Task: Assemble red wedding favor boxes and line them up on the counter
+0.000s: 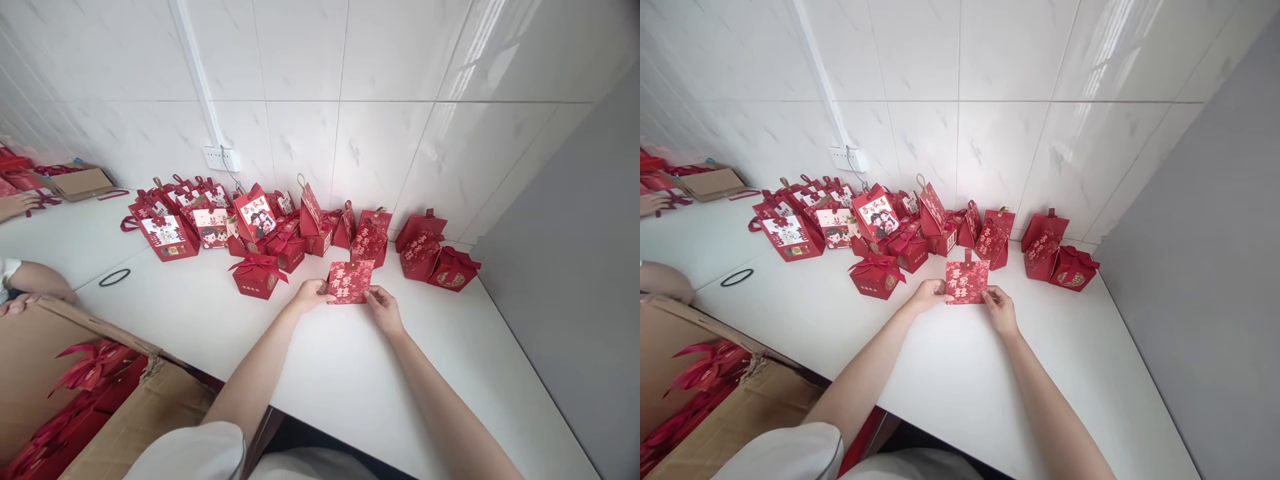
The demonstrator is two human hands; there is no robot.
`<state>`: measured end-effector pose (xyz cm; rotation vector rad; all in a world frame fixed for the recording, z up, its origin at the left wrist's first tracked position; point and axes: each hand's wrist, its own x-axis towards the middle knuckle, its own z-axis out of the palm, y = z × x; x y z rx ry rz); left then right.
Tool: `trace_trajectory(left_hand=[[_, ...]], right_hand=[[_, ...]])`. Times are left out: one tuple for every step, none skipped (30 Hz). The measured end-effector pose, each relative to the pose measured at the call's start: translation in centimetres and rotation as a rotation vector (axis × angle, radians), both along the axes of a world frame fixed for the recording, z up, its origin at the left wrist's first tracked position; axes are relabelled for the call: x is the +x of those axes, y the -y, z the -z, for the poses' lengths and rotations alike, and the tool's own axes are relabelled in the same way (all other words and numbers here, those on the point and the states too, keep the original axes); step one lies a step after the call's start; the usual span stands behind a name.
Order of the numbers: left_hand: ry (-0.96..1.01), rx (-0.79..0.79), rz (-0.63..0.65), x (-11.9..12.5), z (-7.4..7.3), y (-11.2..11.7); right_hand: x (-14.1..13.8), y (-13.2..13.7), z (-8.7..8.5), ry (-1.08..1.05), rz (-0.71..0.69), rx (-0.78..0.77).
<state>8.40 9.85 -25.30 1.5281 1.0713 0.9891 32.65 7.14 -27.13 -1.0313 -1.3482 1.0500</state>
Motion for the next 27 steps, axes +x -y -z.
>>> trace_trajectory(left_hand=[[-0.037,0.018,0.011,0.0,0.1,0.2],[-0.085,0.048,0.022,-0.1,0.2,0.4],[-0.139,0.087,0.031,-0.1,0.2,0.6],[-0.196,0.129,0.039,-0.2,0.1,0.9],[-0.250,0.168,0.044,-0.2,-0.1,1.2],[-0.298,0.202,0.043,-0.2,-0.4,1.5],[-0.345,0.235,0.045,-0.2,-0.8,1.8],[-0.384,0.269,0.064,-0.1,-1.2,2.2],[-0.409,0.298,0.105,0.0,-1.7,2.5],[-0.415,0.317,0.155,0.1,-2.2,2.8],[-0.399,0.320,0.196,0.2,-2.7,3.1],[-0.371,0.313,0.203,0.3,-3.2,3.3],[-0.342,0.304,0.160,0.4,-3.6,3.5],[-0.333,0.303,0.074,0.4,-3.9,3.7],[-0.352,0.314,-0.032,0.5,-4.2,3.8],[-0.401,0.339,-0.126,0.7,-4.3,3.8],[-0.473,0.372,-0.190,1.0,-4.4,3.8],[-0.557,0.406,-0.217,1.4,-4.3,3.8],[-0.645,0.434,-0.213,1.8,-4.2,3.8],[-0.729,0.454,-0.198,2.4,-4.0,3.8],[-0.804,0.467,-0.186,2.9,-3.7,3.7],[-0.869,0.475,-0.176,3.5,-3.4,3.7],[-0.923,0.481,-0.164,4.0,-3.1,3.6],[-0.964,0.485,-0.155,4.4,-2.9,3.6],[-0.992,0.487,-0.148,4.8,-2.6,3.6],[-1.011,0.485,-0.142,5.0,-2.3,3.5],[-1.027,0.479,-0.137,5.3,-2.0,3.5]], right_hand=[[0.0,0.1,0.1,0.008,0.018,-0.003],[0.1,0.2,0.1,0.017,0.027,-0.008],[0.1,0.3,0.1,0.026,0.030,-0.012],[0.2,0.3,0.0,0.034,0.029,-0.014],[0.2,0.2,0.0,0.043,0.023,-0.014],[0.1,0.1,-0.1,0.055,0.017,-0.013],[0.0,0.0,-0.1,0.070,0.008,-0.011],[-0.1,0.0,-0.2,0.084,-0.001,-0.007],[-0.2,0.0,-0.3,0.096,0.003,0.003],[-0.4,0.1,-0.4,0.108,0.037,0.020],[-0.5,0.3,-0.6,0.123,0.110,0.043],[-0.6,0.6,-0.7,0.149,0.214,0.070],[-0.7,1.0,-0.9,0.193,0.329,0.101],[-0.7,1.6,-1.1,0.262,0.420,0.135],[-0.8,2.1,-1.3,0.361,0.450,0.176],[-1.0,2.6,-1.4,0.480,0.429,0.216],[-1.3,3.0,-1.6,0.609,0.370,0.251],[-1.6,3.2,-1.7,0.738,0.304,0.273],[-2.0,3.3,-1.8,0.858,0.256,0.276],[-2.4,3.2,-1.9,0.961,0.238,0.256],[-2.7,3.0,-1.9,1.045,0.243,0.223],[-3.0,2.7,-1.9,1.105,0.252,0.189],[-3.2,2.5,-1.8,1.147,0.254,0.161],[-3.2,2.2,-1.7,1.175,0.248,0.144],[-3.1,1.9,-1.6,1.192,0.233,0.138],[-3.0,1.8,-1.5,1.203,0.217,0.140],[-2.8,1.7,-1.4,1.214,0.203,0.143]])
